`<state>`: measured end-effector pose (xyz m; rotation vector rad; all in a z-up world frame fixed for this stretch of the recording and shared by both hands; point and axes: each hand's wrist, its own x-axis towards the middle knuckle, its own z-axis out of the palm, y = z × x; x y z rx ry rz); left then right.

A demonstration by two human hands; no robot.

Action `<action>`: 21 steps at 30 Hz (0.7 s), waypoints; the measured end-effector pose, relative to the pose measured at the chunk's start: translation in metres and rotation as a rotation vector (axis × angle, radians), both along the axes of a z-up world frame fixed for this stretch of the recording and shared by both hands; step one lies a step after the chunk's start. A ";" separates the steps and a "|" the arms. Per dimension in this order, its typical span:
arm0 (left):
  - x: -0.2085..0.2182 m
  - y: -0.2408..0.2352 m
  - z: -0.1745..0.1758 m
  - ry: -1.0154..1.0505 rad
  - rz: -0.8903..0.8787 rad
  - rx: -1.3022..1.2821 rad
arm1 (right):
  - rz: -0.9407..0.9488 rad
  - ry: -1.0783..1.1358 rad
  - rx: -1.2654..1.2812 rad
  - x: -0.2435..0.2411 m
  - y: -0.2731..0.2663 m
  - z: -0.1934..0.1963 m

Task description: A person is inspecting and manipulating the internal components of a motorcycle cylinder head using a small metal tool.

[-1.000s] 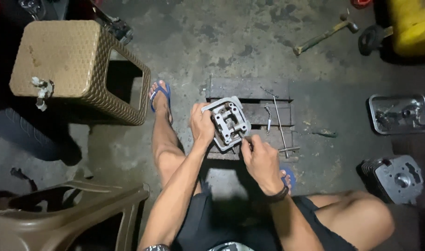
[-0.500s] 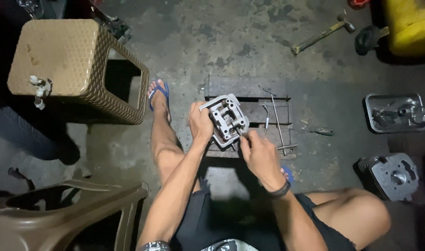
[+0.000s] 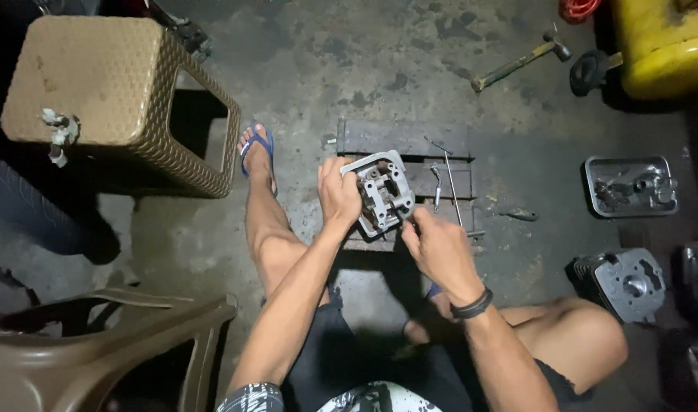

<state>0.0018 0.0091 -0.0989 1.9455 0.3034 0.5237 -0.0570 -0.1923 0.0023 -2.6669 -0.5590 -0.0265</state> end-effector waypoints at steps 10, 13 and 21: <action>0.004 0.005 -0.002 -0.010 0.010 0.009 | -0.066 0.215 -0.049 -0.008 0.002 0.028; 0.005 0.006 -0.002 -0.004 0.002 0.013 | -0.116 0.224 -0.017 -0.014 -0.003 0.028; -0.002 0.014 0.035 0.519 0.037 0.111 | -0.169 -0.069 0.187 -0.011 -0.057 0.056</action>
